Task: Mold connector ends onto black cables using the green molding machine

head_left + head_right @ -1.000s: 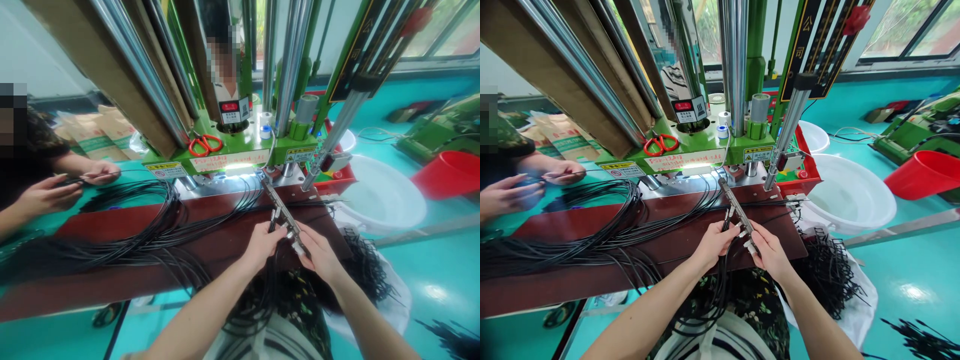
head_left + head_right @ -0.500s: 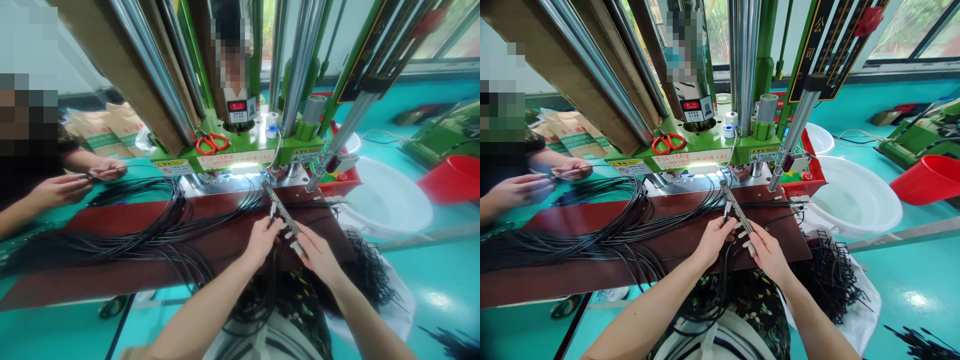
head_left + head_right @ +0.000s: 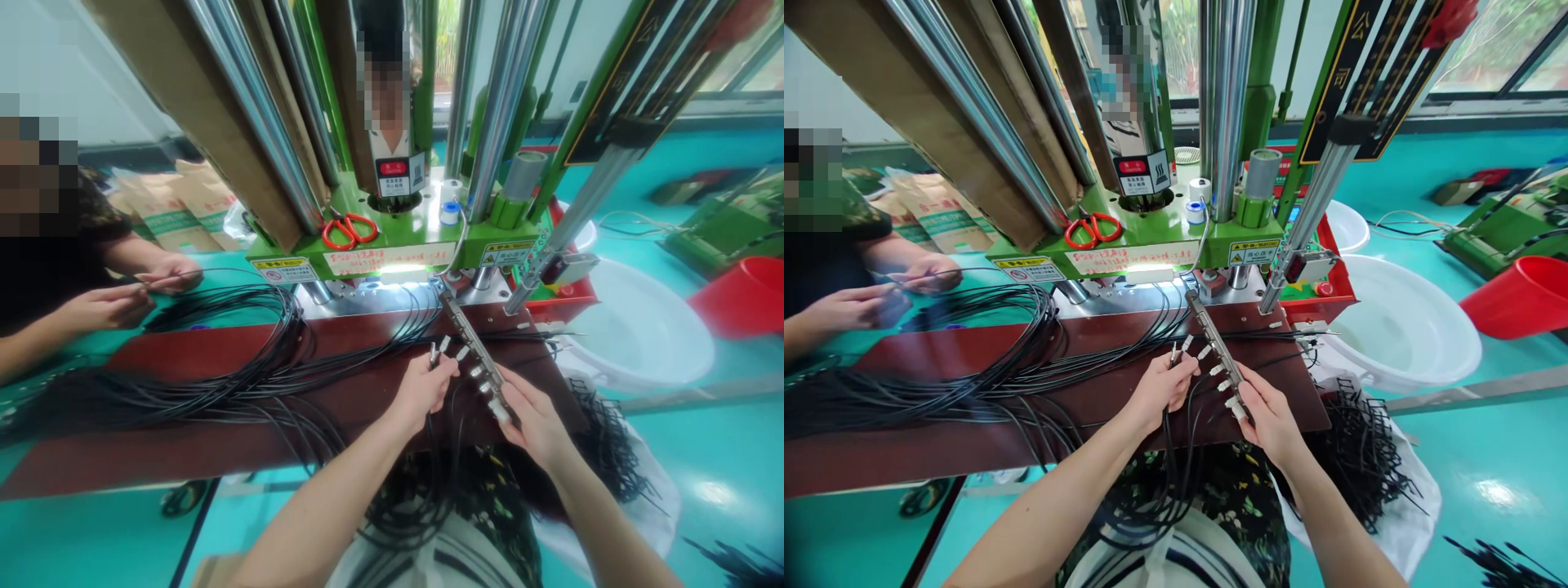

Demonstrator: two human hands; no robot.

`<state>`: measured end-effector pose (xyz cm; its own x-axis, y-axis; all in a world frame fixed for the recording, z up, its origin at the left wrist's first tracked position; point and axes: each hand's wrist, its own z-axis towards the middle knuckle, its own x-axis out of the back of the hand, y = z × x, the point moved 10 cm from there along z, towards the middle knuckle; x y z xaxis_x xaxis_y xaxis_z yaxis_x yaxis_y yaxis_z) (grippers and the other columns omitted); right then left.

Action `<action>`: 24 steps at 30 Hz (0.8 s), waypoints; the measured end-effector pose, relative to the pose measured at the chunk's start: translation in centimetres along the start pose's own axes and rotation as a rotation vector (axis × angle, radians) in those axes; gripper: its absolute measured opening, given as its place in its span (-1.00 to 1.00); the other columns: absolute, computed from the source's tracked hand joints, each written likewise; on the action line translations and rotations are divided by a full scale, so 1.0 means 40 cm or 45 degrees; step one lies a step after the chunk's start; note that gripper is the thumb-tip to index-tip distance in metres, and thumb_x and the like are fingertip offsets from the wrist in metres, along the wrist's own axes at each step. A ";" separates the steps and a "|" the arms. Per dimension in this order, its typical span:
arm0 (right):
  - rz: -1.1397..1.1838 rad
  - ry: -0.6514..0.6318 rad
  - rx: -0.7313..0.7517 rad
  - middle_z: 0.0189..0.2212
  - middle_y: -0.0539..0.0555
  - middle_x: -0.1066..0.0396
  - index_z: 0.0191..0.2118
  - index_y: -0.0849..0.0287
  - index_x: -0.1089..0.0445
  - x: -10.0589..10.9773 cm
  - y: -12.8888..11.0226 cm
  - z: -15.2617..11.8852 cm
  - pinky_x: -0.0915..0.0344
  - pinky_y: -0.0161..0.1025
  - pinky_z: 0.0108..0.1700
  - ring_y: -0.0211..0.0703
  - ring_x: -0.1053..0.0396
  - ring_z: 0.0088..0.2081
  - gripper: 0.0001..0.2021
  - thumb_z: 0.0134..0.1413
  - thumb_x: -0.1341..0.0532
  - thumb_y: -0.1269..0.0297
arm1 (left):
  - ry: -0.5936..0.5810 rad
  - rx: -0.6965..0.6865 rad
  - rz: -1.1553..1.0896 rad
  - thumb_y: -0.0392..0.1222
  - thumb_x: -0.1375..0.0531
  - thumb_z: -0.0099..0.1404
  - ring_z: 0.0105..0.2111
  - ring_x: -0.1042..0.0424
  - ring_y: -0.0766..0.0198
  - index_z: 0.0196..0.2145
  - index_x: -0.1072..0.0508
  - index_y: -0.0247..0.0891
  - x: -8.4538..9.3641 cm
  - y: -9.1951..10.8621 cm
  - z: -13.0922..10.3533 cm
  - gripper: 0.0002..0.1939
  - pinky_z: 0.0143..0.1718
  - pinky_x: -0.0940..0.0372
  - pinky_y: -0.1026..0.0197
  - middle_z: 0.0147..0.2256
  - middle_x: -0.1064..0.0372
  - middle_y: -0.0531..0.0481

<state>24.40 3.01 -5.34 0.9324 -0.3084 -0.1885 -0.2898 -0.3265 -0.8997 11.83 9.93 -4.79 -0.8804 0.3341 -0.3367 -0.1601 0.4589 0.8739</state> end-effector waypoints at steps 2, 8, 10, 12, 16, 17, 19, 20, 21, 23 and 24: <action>-0.012 -0.024 -0.009 -0.67 -0.10 -0.16 -0.04 0.09 -0.31 -0.002 0.001 0.001 0.13 -0.49 -0.73 -0.49 0.03 -0.72 -0.59 -0.04 -0.21 0.09 | -0.005 0.007 0.011 -0.04 -0.19 0.06 -0.82 0.16 0.55 -0.55 -0.26 -0.28 0.004 0.000 -0.001 -0.74 -0.81 0.22 0.41 -0.79 0.08 0.25; -0.039 -0.057 -0.049 -0.63 -0.08 -0.15 -0.01 0.09 -0.29 -0.001 0.013 0.007 0.12 -0.51 -0.71 -0.49 0.02 -0.69 -0.53 -0.07 -0.21 0.04 | -0.005 0.023 0.018 -0.07 -0.19 0.06 -0.82 0.18 0.56 -0.57 -0.26 -0.28 0.015 -0.002 -0.004 -0.75 -0.81 0.23 0.41 -0.80 0.12 0.26; -0.050 -0.068 -0.057 -0.63 -0.08 -0.15 0.00 0.09 -0.28 -0.001 0.015 0.008 0.12 -0.51 -0.71 -0.49 0.03 -0.68 -0.52 -0.06 -0.21 0.04 | -0.013 0.024 0.018 -0.07 -0.19 0.06 -0.82 0.19 0.56 -0.57 -0.26 -0.28 0.016 -0.003 -0.005 -0.75 -0.81 0.24 0.41 -0.81 0.13 0.27; -0.063 -0.093 -0.058 -0.66 -0.10 -0.13 0.01 0.10 -0.27 -0.004 0.015 0.008 0.15 -0.51 -0.72 -0.50 0.06 -0.70 -0.53 -0.04 -0.20 0.05 | -0.023 0.028 0.020 -0.07 -0.19 0.05 -0.81 0.20 0.56 -0.57 -0.26 -0.28 0.017 -0.004 -0.007 -0.75 -0.81 0.25 0.41 -0.81 0.14 0.27; -0.090 -0.149 -0.044 -0.71 -0.13 -0.09 0.03 0.12 -0.26 -0.014 0.009 0.008 0.17 -0.49 -0.74 -0.49 0.09 -0.73 -0.53 -0.01 -0.18 0.07 | -0.010 0.019 0.025 -0.08 -0.19 0.05 -0.81 0.21 0.56 -0.57 -0.26 -0.28 0.024 0.000 -0.007 -0.76 -0.80 0.26 0.42 -0.81 0.14 0.27; -0.092 -0.154 -0.042 -0.72 -0.13 -0.09 0.03 0.12 -0.26 -0.015 0.007 0.008 0.18 -0.49 -0.74 -0.49 0.09 -0.73 -0.53 -0.01 -0.18 0.07 | 0.000 0.015 0.029 -0.08 -0.19 0.05 -0.81 0.21 0.56 -0.57 -0.25 -0.28 0.026 0.001 -0.006 -0.76 -0.80 0.25 0.42 -0.81 0.14 0.27; -0.094 -0.157 -0.043 -0.72 -0.13 -0.09 0.02 0.12 -0.26 -0.015 0.005 0.008 0.18 -0.48 -0.74 -0.49 0.08 -0.73 -0.54 -0.02 -0.18 0.07 | 0.014 0.012 0.040 -0.08 -0.19 0.05 -0.81 0.21 0.55 -0.57 -0.24 -0.27 0.029 0.003 -0.005 -0.76 -0.80 0.26 0.41 -0.82 0.14 0.27; -0.096 -0.155 -0.044 -0.71 -0.13 -0.09 0.02 0.12 -0.26 -0.016 0.005 0.007 0.18 -0.48 -0.74 -0.48 0.08 -0.73 -0.53 -0.02 -0.18 0.07 | 0.018 0.013 0.045 -0.08 -0.18 0.05 -0.81 0.21 0.55 -0.57 -0.24 -0.27 0.030 0.002 -0.004 -0.76 -0.80 0.26 0.41 -0.82 0.14 0.27; -0.106 -0.150 -0.044 -0.71 -0.13 -0.10 0.02 0.12 -0.26 -0.016 0.005 0.007 0.18 -0.48 -0.74 -0.48 0.08 -0.73 -0.53 -0.03 -0.18 0.06 | 0.023 0.015 0.052 -0.07 -0.18 0.05 -0.81 0.21 0.55 -0.58 -0.23 -0.27 0.030 0.002 -0.004 -0.75 -0.80 0.26 0.41 -0.82 0.14 0.27; -0.168 -0.139 -0.036 -0.67 -0.09 -0.15 0.03 0.11 -0.25 -0.018 0.004 0.004 0.15 -0.47 -0.73 -0.46 0.06 -0.71 -0.50 -0.04 -0.17 0.03 | 0.050 0.004 0.082 -0.06 -0.18 0.04 -0.81 0.20 0.55 -0.57 -0.23 -0.26 0.035 0.000 -0.004 -0.75 -0.80 0.26 0.41 -0.81 0.14 0.28; -0.222 -0.129 -0.017 -0.64 -0.07 -0.18 0.04 0.11 -0.24 -0.019 0.001 0.002 0.13 -0.47 -0.72 -0.45 0.04 -0.69 -0.49 -0.04 -0.17 0.01 | 0.071 -0.010 0.107 -0.06 -0.18 0.03 -0.81 0.19 0.55 -0.57 -0.23 -0.26 0.040 0.000 -0.004 -0.75 -0.79 0.25 0.41 -0.81 0.13 0.28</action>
<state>23.69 3.30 -5.26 0.9855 -0.1549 -0.0694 -0.1242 -0.3793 -0.9169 10.35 10.33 -5.26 -0.9144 0.3245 -0.2421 -0.0879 0.4247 0.9011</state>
